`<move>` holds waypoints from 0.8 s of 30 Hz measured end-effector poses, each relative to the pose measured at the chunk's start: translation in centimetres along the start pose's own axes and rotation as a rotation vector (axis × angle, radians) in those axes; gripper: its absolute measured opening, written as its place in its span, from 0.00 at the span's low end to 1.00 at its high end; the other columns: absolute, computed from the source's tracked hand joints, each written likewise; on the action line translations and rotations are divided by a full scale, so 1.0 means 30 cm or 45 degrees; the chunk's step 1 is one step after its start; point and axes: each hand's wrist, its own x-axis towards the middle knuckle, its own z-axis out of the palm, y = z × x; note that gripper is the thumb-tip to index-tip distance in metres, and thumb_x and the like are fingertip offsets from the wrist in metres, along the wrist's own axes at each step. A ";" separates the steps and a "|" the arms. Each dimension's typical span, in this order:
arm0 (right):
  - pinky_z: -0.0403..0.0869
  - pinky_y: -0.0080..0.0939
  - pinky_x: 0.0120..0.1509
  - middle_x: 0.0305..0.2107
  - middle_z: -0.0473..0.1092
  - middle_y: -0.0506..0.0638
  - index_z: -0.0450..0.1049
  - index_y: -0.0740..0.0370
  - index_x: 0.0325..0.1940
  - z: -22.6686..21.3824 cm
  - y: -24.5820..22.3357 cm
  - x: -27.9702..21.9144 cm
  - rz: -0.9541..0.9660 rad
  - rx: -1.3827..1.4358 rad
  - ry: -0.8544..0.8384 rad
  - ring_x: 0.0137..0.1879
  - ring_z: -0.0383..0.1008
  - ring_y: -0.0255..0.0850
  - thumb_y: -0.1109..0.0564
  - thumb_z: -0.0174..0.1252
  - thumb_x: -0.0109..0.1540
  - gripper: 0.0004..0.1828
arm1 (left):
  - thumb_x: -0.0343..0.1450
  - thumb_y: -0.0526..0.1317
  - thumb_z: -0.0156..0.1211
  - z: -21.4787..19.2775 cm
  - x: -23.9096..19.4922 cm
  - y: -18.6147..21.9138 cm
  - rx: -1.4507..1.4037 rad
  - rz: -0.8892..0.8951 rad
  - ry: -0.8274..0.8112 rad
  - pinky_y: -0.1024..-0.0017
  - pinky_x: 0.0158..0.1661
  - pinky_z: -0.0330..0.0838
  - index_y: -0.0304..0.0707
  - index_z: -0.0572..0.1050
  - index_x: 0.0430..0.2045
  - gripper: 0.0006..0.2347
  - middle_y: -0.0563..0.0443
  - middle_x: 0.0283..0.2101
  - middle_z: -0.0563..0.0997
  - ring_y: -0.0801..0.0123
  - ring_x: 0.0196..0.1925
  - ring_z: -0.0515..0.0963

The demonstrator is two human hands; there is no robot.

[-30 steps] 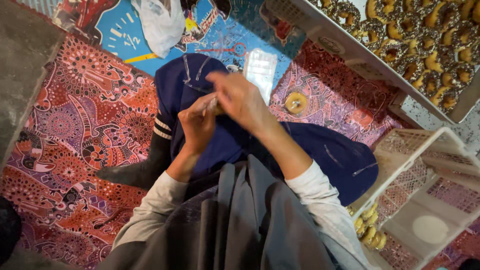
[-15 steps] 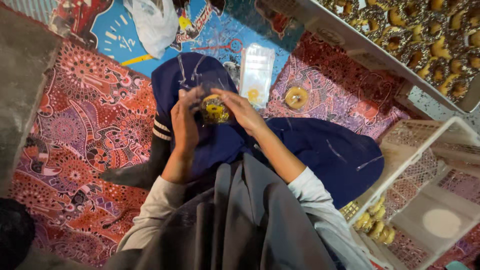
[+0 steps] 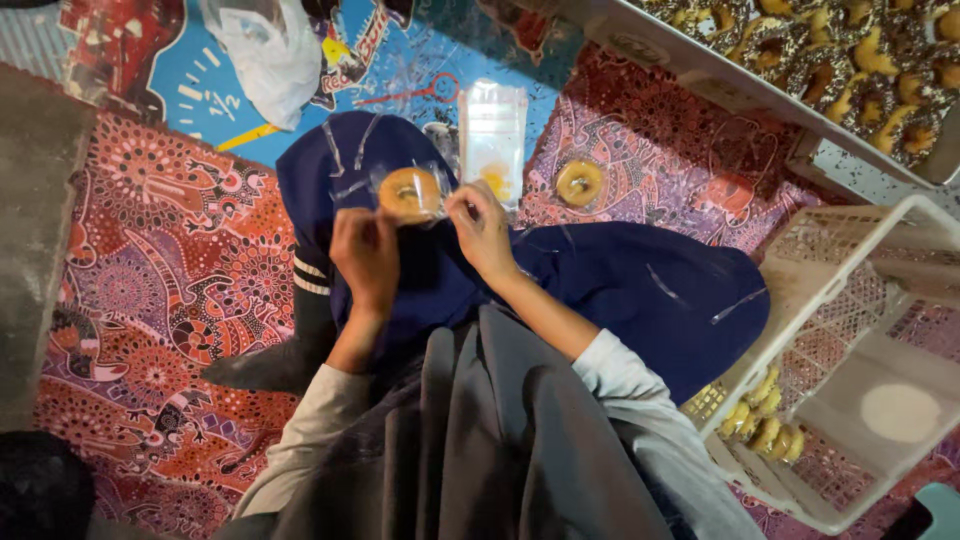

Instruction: The person sits on a mat and repeatedly picks donuts from a metal tray, places them into small clear plastic bags, and sets the filled bags into a white plastic crate. The person handles both plain and sprinkled donuts throughout the clip.

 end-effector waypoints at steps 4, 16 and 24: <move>0.72 0.38 0.54 0.48 0.70 0.51 0.69 0.61 0.58 -0.072 0.221 -0.006 0.385 0.257 0.101 0.50 0.70 0.39 0.48 0.61 0.65 0.22 | 0.69 0.28 0.65 0.151 -0.042 -0.057 -0.034 0.214 -0.168 0.64 0.37 0.75 0.33 0.73 0.27 0.05 0.43 0.35 0.77 0.54 0.37 0.79; 0.61 0.59 0.70 0.62 0.64 0.71 0.68 0.68 0.64 -0.494 0.456 0.106 0.005 -1.180 0.554 0.68 0.62 0.64 0.50 0.59 0.68 0.25 | 0.73 0.30 0.57 0.777 0.016 -0.391 0.718 0.168 -0.743 0.53 0.33 0.74 0.34 0.75 0.36 0.02 0.39 0.41 0.75 0.46 0.36 0.80; 0.79 0.43 0.55 0.44 0.82 0.55 0.81 0.59 0.49 -0.382 0.245 0.327 0.320 -0.268 -0.068 0.49 0.84 0.44 0.53 0.62 0.64 0.12 | 0.67 0.31 0.62 0.627 0.064 -0.087 0.017 0.433 -0.446 0.62 0.43 0.75 0.36 0.72 0.45 0.14 0.38 0.51 0.76 0.51 0.38 0.83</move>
